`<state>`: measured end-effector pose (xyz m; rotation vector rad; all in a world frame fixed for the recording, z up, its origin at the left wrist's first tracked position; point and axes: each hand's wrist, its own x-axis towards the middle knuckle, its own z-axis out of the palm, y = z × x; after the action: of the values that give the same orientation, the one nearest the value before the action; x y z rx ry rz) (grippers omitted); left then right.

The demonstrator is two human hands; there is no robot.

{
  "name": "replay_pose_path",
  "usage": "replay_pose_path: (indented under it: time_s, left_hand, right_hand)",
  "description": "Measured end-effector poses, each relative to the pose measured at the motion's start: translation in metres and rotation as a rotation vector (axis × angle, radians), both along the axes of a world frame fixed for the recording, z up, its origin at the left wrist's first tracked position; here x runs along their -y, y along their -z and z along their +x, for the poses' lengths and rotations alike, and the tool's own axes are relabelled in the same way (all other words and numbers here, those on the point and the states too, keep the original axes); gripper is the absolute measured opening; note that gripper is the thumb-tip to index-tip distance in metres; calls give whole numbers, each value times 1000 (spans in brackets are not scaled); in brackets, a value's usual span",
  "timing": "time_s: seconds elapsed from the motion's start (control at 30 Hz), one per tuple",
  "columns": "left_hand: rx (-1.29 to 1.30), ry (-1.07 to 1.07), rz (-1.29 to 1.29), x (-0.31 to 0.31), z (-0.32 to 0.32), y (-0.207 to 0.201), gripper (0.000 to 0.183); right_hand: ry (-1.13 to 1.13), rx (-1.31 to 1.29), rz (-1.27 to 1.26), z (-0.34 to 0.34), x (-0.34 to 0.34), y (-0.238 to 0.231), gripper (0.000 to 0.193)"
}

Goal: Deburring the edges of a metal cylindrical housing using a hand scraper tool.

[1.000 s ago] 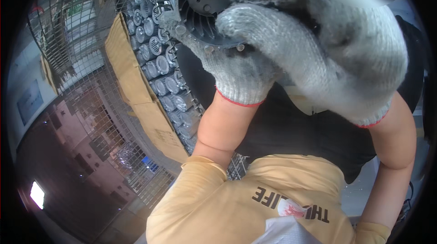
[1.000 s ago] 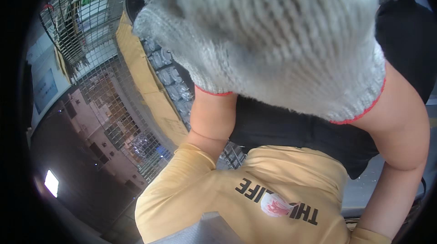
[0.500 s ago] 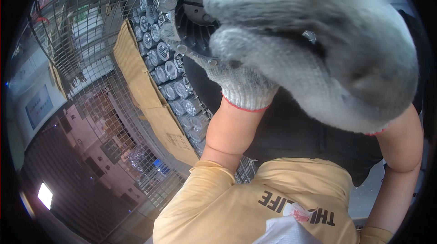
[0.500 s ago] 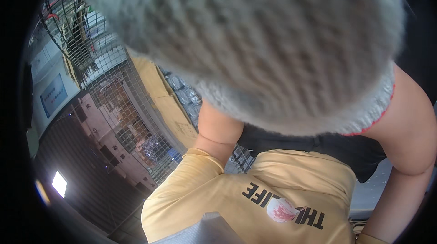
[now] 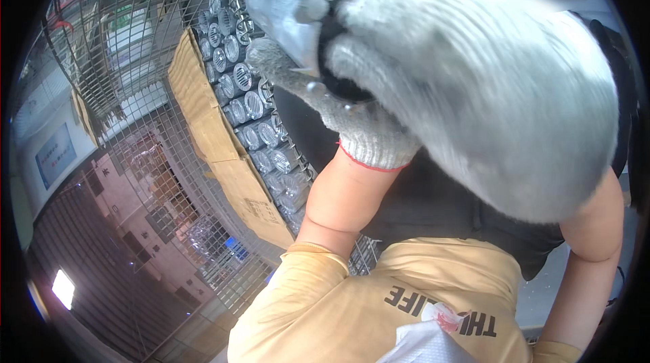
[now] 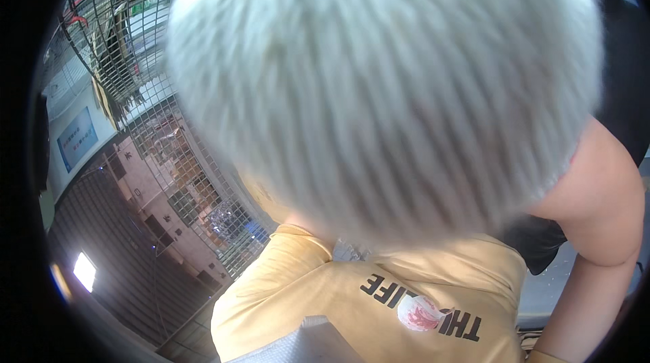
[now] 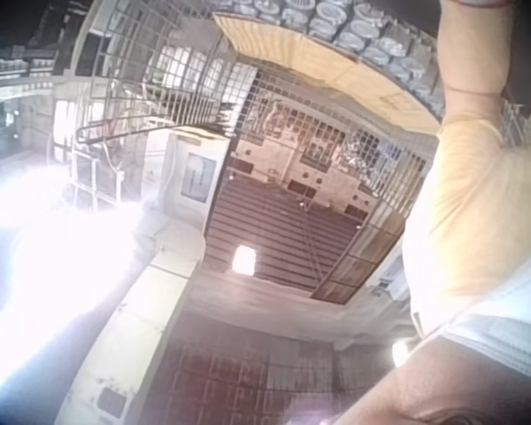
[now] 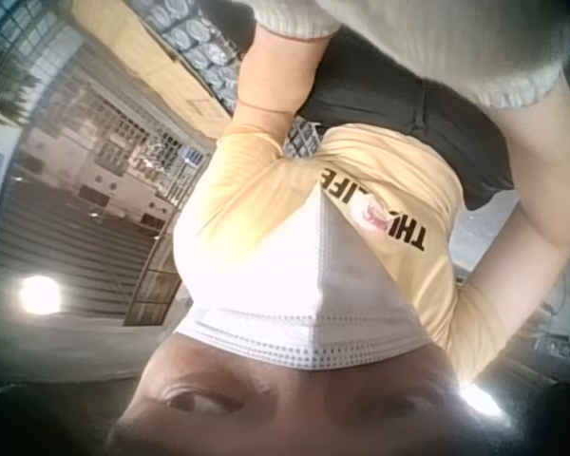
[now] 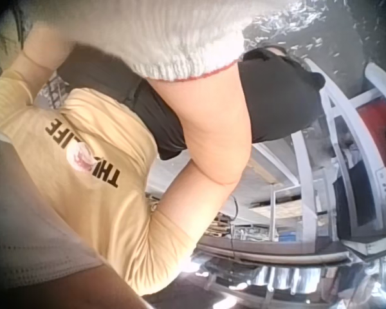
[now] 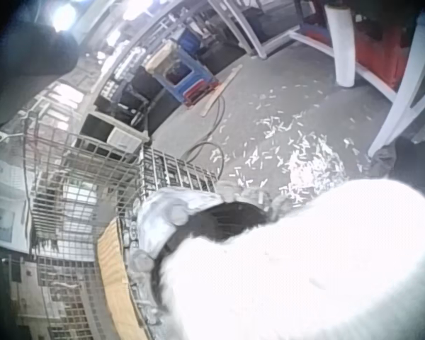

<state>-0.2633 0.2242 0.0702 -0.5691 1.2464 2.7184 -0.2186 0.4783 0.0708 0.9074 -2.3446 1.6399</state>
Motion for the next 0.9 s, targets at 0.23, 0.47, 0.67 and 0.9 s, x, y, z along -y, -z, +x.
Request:
replay_pose_path:
  time_s: [0.23,0.47,0.67,0.9]
  left_hand:
    - [-15,-24,74,-12,-9,12,97]
    - [-261,5,206,-17,-20,17,97]
    - [-10,-89,624,-3,-20,21,91]
    - [444,93,2234,42,-23,30,89]
  right_hand:
    - [93,-27,72,-84,99,-31,22]
    - [190,-169,37,-84,103,-8,18]
    - [91,-34,-48,-98,102,0,22]
    - [97,-22,44,-99,96,0,23]
